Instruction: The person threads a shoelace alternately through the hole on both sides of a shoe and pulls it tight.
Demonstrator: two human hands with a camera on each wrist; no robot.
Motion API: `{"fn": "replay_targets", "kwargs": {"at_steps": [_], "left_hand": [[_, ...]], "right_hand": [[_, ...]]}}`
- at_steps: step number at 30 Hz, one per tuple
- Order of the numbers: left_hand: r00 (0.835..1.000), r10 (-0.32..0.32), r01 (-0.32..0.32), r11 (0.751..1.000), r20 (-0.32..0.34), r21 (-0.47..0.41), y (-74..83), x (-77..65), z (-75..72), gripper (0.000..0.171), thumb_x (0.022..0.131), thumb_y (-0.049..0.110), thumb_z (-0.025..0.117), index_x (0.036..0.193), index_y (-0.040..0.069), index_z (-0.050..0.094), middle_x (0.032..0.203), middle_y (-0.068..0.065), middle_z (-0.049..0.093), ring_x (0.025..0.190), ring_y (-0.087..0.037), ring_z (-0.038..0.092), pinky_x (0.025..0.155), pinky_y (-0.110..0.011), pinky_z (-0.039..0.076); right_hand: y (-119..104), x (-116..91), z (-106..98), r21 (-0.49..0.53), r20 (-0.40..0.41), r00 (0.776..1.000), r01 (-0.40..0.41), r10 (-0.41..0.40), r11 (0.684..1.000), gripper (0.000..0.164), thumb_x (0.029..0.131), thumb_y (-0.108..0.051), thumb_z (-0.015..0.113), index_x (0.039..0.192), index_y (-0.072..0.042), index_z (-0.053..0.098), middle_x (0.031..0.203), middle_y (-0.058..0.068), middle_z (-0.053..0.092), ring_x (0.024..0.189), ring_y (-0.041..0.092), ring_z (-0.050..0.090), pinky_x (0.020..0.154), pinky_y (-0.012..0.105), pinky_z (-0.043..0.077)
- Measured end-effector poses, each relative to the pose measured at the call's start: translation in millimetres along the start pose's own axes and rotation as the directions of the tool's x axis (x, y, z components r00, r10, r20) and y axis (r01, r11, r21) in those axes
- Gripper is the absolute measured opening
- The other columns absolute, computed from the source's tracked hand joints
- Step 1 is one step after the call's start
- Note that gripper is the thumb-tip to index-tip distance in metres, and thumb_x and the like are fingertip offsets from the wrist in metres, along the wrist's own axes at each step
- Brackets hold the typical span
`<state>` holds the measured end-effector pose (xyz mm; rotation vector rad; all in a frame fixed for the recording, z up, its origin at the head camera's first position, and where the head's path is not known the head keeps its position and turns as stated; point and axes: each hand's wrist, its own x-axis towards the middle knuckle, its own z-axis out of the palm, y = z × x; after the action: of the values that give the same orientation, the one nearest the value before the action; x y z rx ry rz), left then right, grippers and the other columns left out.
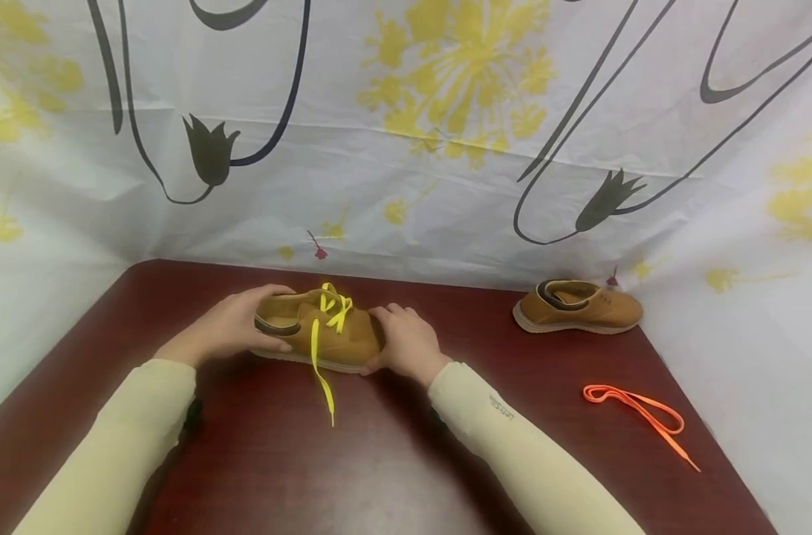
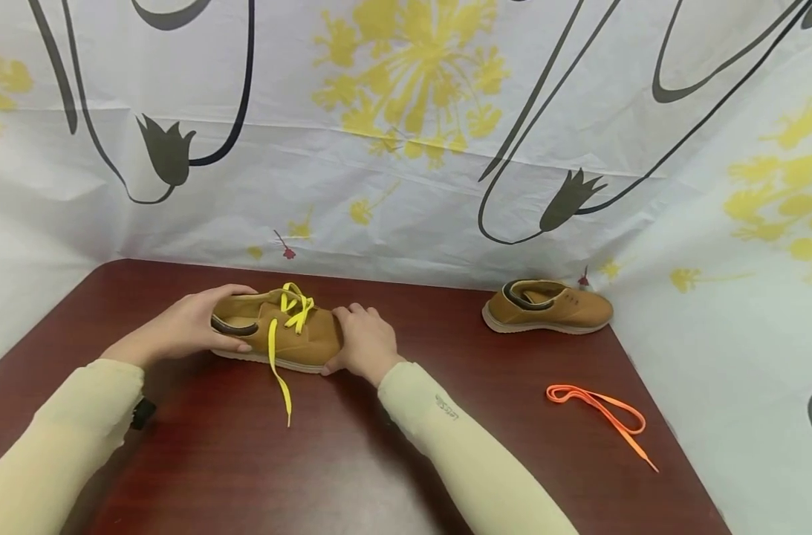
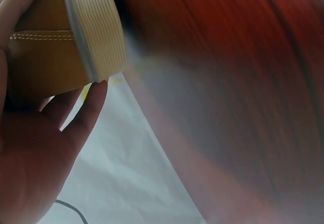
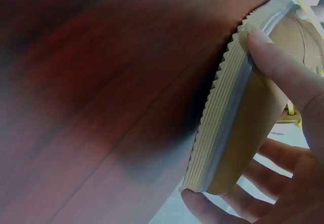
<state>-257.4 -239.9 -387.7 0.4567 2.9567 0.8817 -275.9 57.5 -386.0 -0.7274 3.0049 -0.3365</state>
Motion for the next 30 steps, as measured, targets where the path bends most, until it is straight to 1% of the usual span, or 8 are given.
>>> {"fn": "replay_targets", "kwargs": {"at_steps": [9, 13, 17, 19, 21, 23, 26, 30], "left_hand": [[1.0, -0.002, 0.002, 1.0, -0.023, 0.023, -22.4, -1.3, -11.5, 0.088, 0.068, 0.053, 0.091, 0.141, 0.019, 0.054, 0.13, -0.01, 0.066, 0.118, -0.03, 0.06, 0.102, -0.056, 0.048], [1.0, -0.019, 0.019, 0.999, -0.015, 0.034, -32.3, -4.3, -24.5, 0.091, 0.068, 0.053, 0.09, 0.141, 0.013, 0.054, 0.128, -0.015, 0.066, 0.118, -0.034, 0.06, 0.102, -0.057, 0.047], [0.997, -0.069, 0.067, 0.991, 0.018, 0.113, -38.1, -5.5, -42.4, 0.096, 0.064, 0.054, 0.092, 0.139, 0.005, 0.055, 0.123, -0.018, 0.068, 0.115, -0.037, 0.062, 0.099, -0.06, 0.048], [0.996, -0.091, 0.085, 0.976, 0.024, 0.2, -39.4, -3.9, -49.1, 0.099, 0.059, 0.057, 0.093, 0.134, 0.003, 0.057, 0.119, -0.017, 0.069, 0.11, -0.036, 0.064, 0.095, -0.059, 0.05], [0.995, -0.097, 0.084, 0.947, 0.026, 0.311, -39.0, -1.0, -52.6, 0.105, 0.054, 0.062, 0.093, 0.132, 0.0, 0.057, 0.123, -0.02, 0.066, 0.11, -0.041, 0.064, 0.092, -0.061, 0.05], [0.997, -0.072, 0.06, 0.907, 0.013, 0.417, -38.4, 2.5, -51.5, 0.112, 0.049, 0.066, 0.092, 0.129, -0.004, 0.057, 0.125, -0.024, 0.063, 0.11, -0.045, 0.062, 0.09, -0.063, 0.05], [1.0, -0.005, 0.012, 0.859, -0.015, 0.513, -35.6, 5.9, -43.3, 0.122, 0.048, 0.069, 0.09, 0.135, -0.009, 0.052, 0.137, -0.03, 0.056, 0.121, -0.051, 0.055, 0.097, -0.067, 0.046], [0.994, 0.061, -0.006, 0.853, -0.087, 0.522, -33.3, 5.6, -30.9, 0.123, 0.051, 0.064, 0.092, 0.142, -0.006, 0.047, 0.138, -0.028, 0.055, 0.129, -0.049, 0.049, 0.105, -0.068, 0.038]], "right_hand": [[-19.1, 18.3, 5.3, -0.032, 0.015, 0.999, -0.049, 0.049, 0.998, 0.103, 0.057, -0.057, 0.095, 0.146, -0.023, 0.054, 0.138, 0.0, 0.061, 0.124, 0.024, 0.059, 0.092, 0.042, 0.057], [-36.3, 27.4, 10.2, -0.038, -0.002, 0.998, -0.069, 0.069, 0.997, 0.102, 0.056, -0.056, 0.096, 0.145, -0.025, 0.056, 0.136, -0.002, 0.062, 0.121, 0.022, 0.059, 0.089, 0.041, 0.057], [-57.9, 38.8, 13.6, -0.041, -0.019, 0.997, -0.08, 0.079, 0.996, 0.099, 0.054, -0.055, 0.097, 0.141, -0.027, 0.058, 0.132, -0.004, 0.064, 0.116, 0.02, 0.059, 0.086, 0.038, 0.057], [-66.6, 43.5, 15.4, -0.056, -0.027, 0.996, -0.085, 0.083, 0.995, 0.097, 0.054, -0.055, 0.097, 0.139, -0.027, 0.06, 0.128, -0.004, 0.065, 0.113, 0.019, 0.059, 0.084, 0.037, 0.057], [-73.0, 46.6, 17.2, -0.079, -0.034, 0.995, -0.096, 0.094, 0.992, 0.095, 0.054, -0.056, 0.096, 0.137, -0.028, 0.061, 0.126, -0.006, 0.065, 0.111, 0.018, 0.059, 0.082, 0.035, 0.057], [-77.7, 48.1, 19.5, -0.1, -0.037, 0.994, -0.109, 0.105, 0.989, 0.094, 0.054, -0.058, 0.095, 0.136, -0.029, 0.062, 0.125, -0.006, 0.065, 0.11, 0.017, 0.058, 0.081, 0.034, 0.057], [-83.2, 48.9, 23.1, -0.131, -0.04, 0.993, -0.119, 0.114, 0.984, 0.093, 0.055, -0.062, 0.093, 0.137, -0.029, 0.061, 0.126, -0.006, 0.065, 0.109, 0.016, 0.059, 0.078, 0.033, 0.058], [-87.4, 51.6, 26.1, -0.157, -0.054, 0.992, -0.12, 0.113, 0.98, 0.095, 0.056, -0.064, 0.091, 0.139, -0.029, 0.06, 0.127, -0.007, 0.066, 0.109, 0.016, 0.06, 0.077, 0.033, 0.059]]}}
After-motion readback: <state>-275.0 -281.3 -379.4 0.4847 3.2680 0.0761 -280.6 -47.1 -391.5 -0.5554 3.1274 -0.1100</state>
